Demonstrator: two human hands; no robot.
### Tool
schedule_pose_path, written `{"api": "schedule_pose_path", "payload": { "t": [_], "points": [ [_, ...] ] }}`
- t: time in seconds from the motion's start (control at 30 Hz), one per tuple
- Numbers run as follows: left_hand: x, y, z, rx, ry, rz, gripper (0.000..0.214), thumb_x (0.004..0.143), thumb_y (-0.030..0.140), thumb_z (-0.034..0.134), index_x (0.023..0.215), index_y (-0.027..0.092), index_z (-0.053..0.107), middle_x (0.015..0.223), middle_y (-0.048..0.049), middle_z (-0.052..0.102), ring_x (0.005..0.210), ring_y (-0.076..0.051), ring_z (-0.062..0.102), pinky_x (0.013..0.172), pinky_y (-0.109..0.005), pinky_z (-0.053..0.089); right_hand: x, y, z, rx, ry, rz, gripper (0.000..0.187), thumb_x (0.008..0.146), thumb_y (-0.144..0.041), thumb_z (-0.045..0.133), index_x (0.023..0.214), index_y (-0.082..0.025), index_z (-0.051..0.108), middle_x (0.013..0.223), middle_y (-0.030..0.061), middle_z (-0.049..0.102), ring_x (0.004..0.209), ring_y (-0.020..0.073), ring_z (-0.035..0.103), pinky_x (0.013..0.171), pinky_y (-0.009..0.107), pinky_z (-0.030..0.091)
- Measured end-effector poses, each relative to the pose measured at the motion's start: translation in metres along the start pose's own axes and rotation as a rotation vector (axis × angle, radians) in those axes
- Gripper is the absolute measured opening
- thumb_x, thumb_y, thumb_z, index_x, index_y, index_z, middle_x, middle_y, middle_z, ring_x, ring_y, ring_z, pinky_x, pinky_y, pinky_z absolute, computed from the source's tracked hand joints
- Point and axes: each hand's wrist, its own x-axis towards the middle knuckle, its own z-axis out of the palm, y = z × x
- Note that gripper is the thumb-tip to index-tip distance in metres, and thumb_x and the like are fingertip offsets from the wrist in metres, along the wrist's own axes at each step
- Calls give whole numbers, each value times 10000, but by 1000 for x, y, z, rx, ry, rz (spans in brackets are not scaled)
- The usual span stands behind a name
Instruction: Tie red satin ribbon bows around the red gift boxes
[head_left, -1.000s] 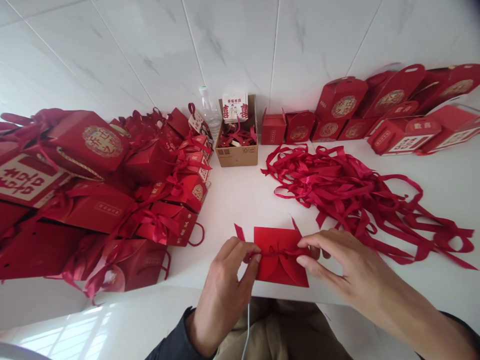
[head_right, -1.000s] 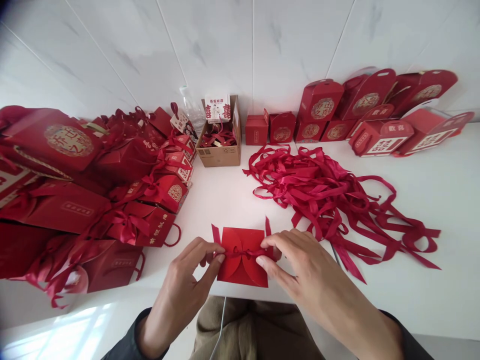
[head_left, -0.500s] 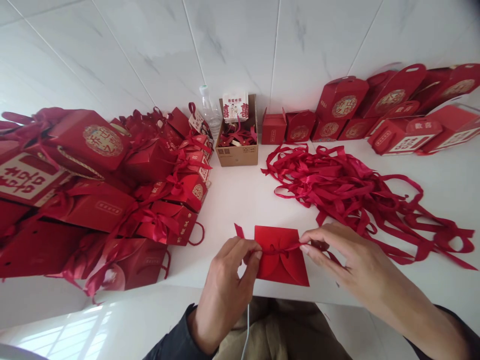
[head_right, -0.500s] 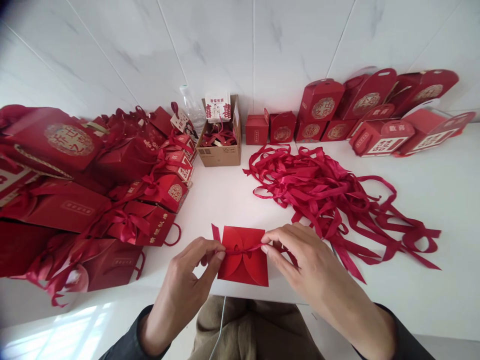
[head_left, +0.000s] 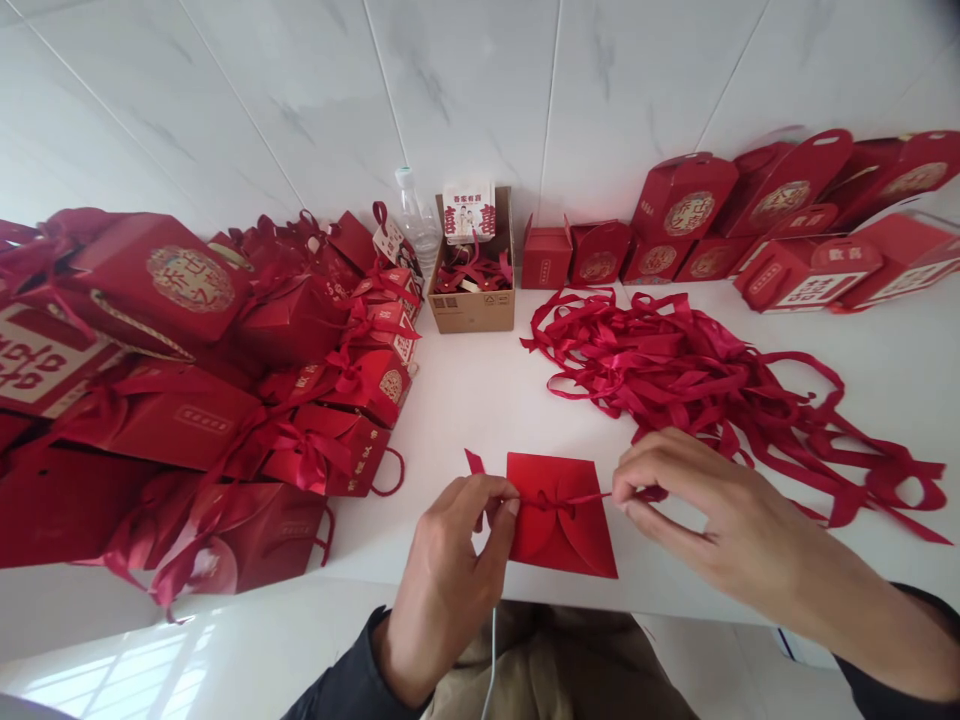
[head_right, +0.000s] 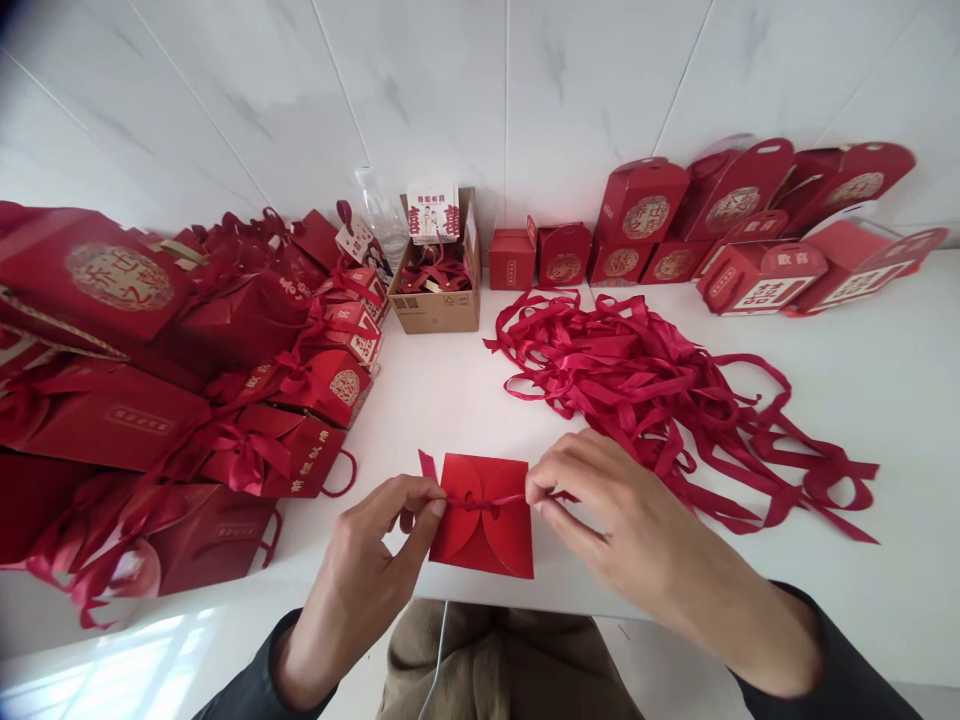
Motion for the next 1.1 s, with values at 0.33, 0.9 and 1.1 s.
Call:
{"api": "schedule_pose_path", "payload": {
  "t": [0.33,0.9,1.1],
  "points": [
    [-9,2,8,2,90,-73,62,1017,245,517,974,241,562,805,19,628,703,-151,561,663,-289,454,-19,-8,6,6,-38,368,448,1067,-572,456,768,-262,578,641,-33,625,542,161,585,524,273,452],
    [-11,6,15,-108,157,-50,116,972,159,589,939,259,639,869,27,630,780,-137,564,704,-260,452,-16,-18,26,106,-163,510,375,1042,-585,480,878,-266,588,656,-47,577,541,154,527,476,278,364],
    [-6,14,13,-135,196,38,185,972,101,586,982,278,637,971,35,662,905,-121,606,784,-228,473,-14,-27,25,24,37,251,109,1044,-336,533,959,-292,585,945,-28,685,816,155,672,575,237,482]
  ]
}}
